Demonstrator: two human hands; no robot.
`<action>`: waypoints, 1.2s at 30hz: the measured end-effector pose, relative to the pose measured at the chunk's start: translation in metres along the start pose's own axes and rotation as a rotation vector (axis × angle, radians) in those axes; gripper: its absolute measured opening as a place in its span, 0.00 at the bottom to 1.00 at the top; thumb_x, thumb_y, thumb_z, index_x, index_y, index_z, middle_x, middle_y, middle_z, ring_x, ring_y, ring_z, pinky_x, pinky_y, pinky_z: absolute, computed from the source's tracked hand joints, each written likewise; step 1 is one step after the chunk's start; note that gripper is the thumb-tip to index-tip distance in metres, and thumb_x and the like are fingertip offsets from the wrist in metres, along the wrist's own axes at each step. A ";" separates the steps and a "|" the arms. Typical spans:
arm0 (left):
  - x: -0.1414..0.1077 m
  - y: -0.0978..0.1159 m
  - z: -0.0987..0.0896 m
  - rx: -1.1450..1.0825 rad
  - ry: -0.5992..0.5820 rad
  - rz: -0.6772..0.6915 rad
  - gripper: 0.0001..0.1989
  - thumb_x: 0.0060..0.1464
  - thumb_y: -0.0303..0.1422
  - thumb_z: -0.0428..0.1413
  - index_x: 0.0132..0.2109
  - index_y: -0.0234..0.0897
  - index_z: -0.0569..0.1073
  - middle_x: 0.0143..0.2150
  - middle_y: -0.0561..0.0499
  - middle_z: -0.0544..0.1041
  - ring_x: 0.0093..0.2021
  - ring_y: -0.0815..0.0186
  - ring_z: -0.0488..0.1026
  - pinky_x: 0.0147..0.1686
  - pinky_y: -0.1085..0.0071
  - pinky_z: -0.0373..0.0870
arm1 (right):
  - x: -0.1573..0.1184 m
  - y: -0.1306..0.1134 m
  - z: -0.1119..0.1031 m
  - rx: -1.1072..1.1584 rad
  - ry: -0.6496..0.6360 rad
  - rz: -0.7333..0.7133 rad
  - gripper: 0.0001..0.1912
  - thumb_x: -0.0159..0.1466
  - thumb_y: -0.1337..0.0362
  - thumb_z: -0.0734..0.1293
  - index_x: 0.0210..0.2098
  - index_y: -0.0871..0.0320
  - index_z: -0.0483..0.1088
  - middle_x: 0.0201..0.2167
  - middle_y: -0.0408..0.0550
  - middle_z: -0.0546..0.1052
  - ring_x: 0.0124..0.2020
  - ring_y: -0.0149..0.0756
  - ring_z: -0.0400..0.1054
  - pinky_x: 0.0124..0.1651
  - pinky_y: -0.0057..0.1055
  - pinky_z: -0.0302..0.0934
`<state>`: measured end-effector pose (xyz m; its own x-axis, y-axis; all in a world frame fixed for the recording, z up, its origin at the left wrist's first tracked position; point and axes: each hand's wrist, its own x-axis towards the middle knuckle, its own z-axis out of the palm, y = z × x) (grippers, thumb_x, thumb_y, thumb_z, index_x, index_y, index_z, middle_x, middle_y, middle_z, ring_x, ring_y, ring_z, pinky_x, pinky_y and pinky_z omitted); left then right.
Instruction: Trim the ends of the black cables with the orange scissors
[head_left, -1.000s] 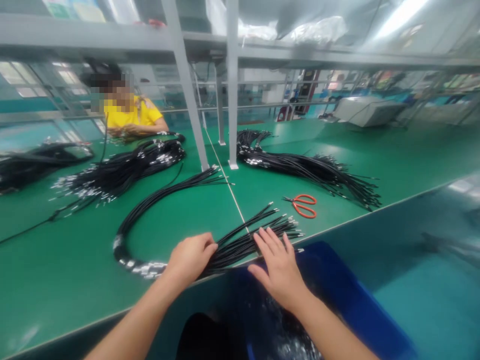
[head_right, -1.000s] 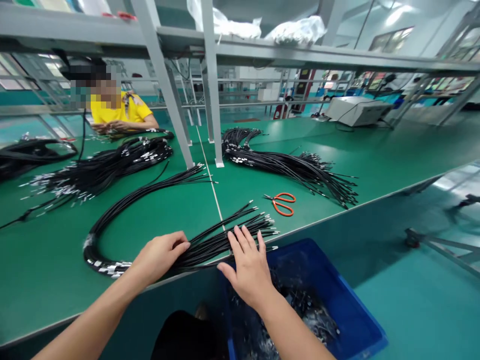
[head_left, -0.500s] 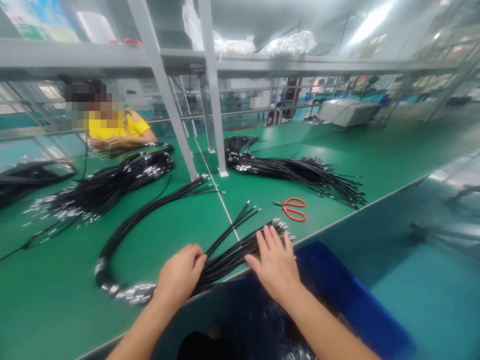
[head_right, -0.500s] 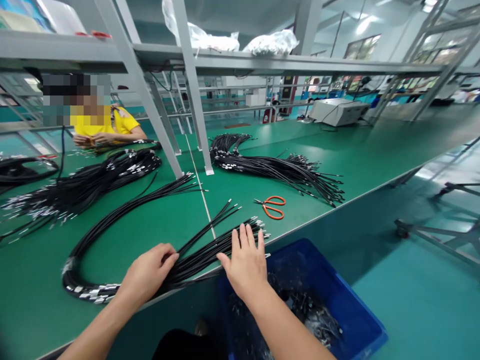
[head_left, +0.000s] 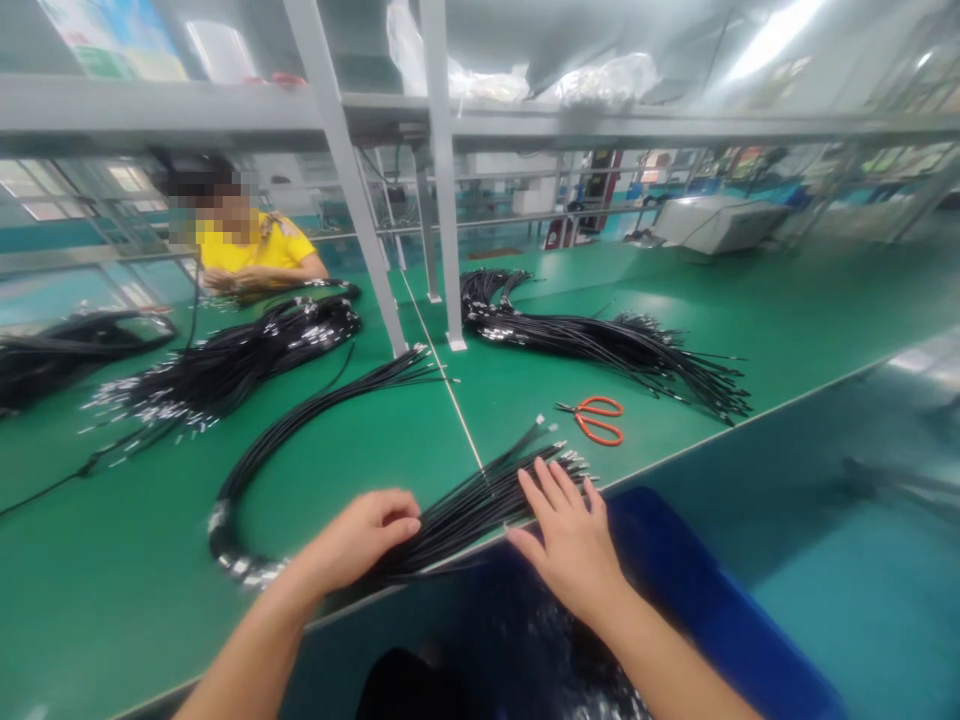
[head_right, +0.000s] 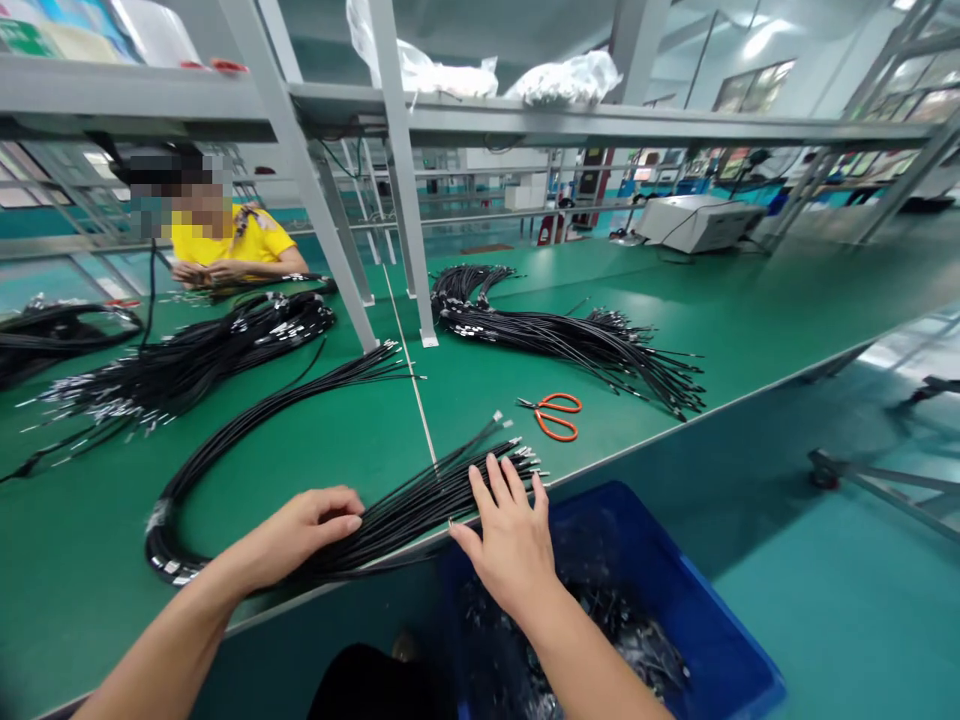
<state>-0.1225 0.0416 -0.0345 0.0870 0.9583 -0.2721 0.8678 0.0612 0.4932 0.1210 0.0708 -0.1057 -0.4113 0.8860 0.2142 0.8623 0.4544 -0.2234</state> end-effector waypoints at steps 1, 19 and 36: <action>0.000 0.002 0.001 0.012 0.003 -0.008 0.10 0.53 0.36 0.48 0.29 0.39 0.70 0.30 0.55 0.75 0.33 0.65 0.70 0.33 0.74 0.63 | 0.000 -0.001 0.001 0.008 0.009 0.004 0.30 0.62 0.55 0.62 0.61 0.56 0.59 0.63 0.57 0.61 0.63 0.53 0.53 0.59 0.60 0.45; 0.009 0.017 0.031 0.085 0.272 -0.197 0.12 0.59 0.35 0.44 0.31 0.41 0.68 0.31 0.53 0.75 0.33 0.63 0.71 0.31 0.71 0.59 | 0.054 0.077 -0.022 -0.016 0.257 0.188 0.15 0.65 0.64 0.64 0.51 0.58 0.66 0.54 0.53 0.71 0.53 0.46 0.66 0.53 0.50 0.60; -0.051 0.055 0.060 -0.099 0.487 0.380 0.08 0.57 0.30 0.50 0.30 0.39 0.71 0.26 0.55 0.74 0.27 0.69 0.69 0.27 0.75 0.64 | 0.101 0.099 -0.042 -0.146 -0.064 0.386 0.13 0.64 0.62 0.65 0.47 0.59 0.68 0.48 0.50 0.73 0.46 0.43 0.69 0.47 0.48 0.64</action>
<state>-0.0499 -0.0202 -0.0429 0.1273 0.9342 0.3332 0.7687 -0.3052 0.5620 0.1775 0.2016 -0.0664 -0.0631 0.9947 0.0806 0.9877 0.0738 -0.1377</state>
